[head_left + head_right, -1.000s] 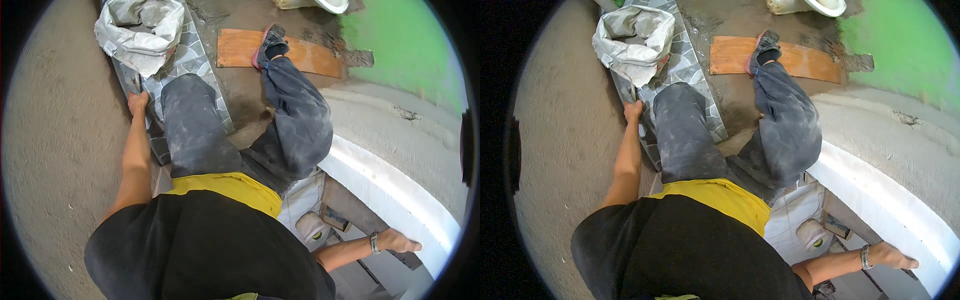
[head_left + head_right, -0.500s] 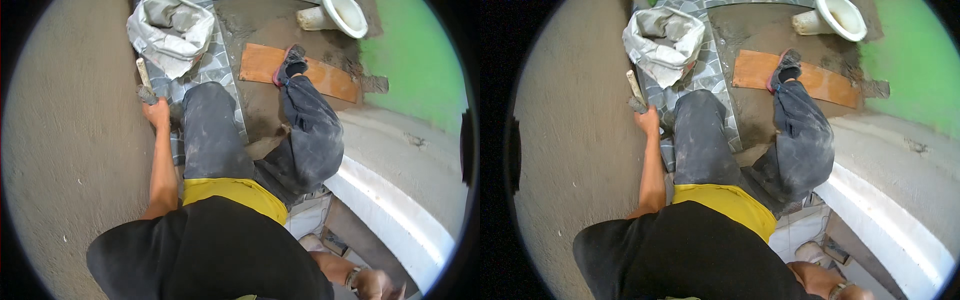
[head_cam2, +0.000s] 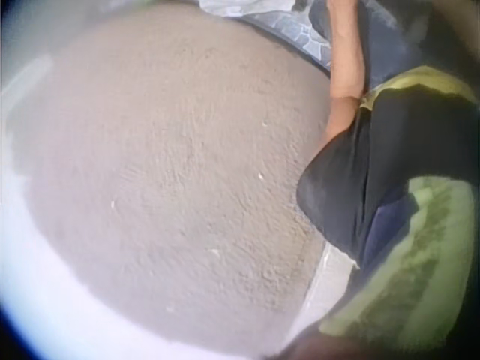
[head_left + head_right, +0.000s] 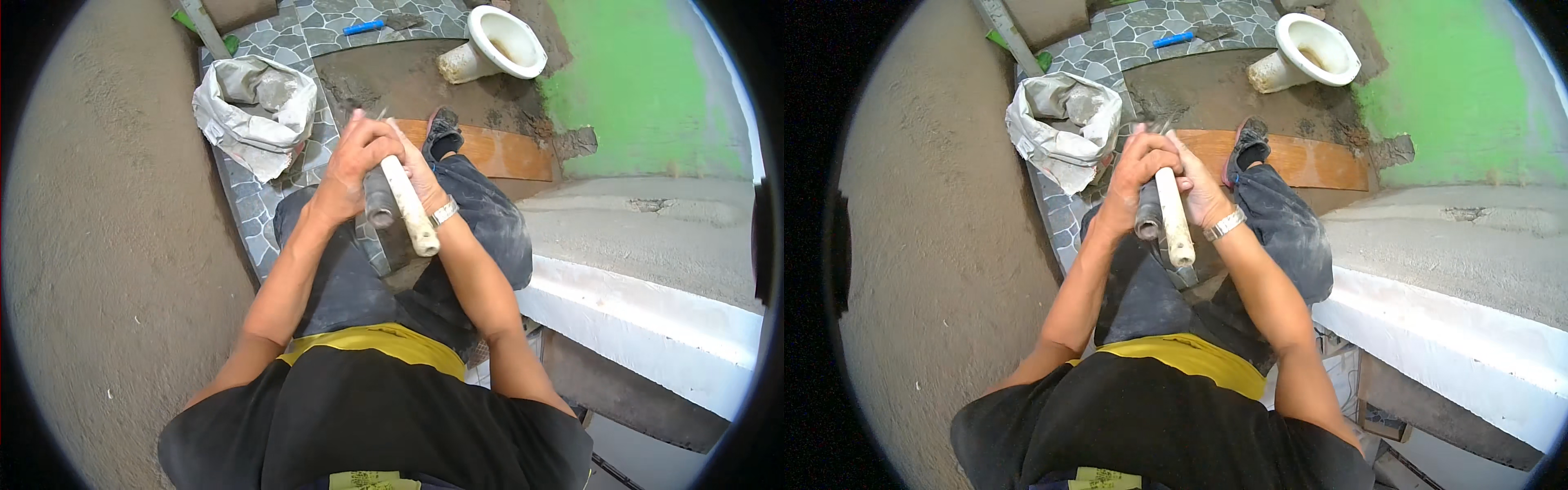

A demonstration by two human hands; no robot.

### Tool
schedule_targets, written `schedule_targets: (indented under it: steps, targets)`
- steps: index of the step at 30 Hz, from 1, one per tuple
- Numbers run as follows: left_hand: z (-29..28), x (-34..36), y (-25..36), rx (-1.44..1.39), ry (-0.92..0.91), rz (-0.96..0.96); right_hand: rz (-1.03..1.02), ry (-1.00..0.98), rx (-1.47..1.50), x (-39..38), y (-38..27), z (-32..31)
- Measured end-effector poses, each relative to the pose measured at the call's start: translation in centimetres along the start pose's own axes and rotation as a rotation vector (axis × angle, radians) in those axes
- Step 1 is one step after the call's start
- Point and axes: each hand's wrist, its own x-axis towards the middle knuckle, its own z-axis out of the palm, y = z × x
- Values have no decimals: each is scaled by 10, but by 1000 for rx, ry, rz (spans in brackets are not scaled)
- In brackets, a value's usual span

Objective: Chiseling and hammering concrete floor around a toilet base for repair or installation.

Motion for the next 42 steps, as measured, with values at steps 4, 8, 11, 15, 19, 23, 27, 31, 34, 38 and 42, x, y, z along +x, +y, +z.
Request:
schedule_targets:
  steps: [4, 8, 11, 15, 19, 23, 27, 31, 34, 38, 42]
  targets:
    - [14, -23, -4, 110, -2, -162, -253, 324, -86, 9, -1, -22]
    - [17, -51, -39, -368, -292, -277, -350, 380, -389, 6, -31, -43]
    - [24, -37, -12, -1249, -18, -925, -666, 543, -727, 13, -50, -33]
    - [48, -23, 6, -913, -18, -772, -839, 545, -1033, 23, -52, -10]
    - [66, -25, 10, -838, 7, -858, -839, 478, -1250, 21, -53, -20]
    - [25, -22, 12, -1018, -39, -961, -531, 352, -1149, -7, -49, 40]
    - [-37, -21, -8, -938, 180, -913, -463, 307, -1126, -35, -78, 38]
    - [-87, -24, -28, -727, 269, -902, -408, 298, -952, -63, -113, 29]
    - [-136, -30, -22, -416, 311, -801, -367, 262, -798, -65, -132, 36]
    - [-192, -35, -27, -568, 484, -656, -408, 138, -599, -71, -139, 42]
    - [-179, -31, -50, -397, 429, -713, -461, 149, -619, -62, -138, 30]
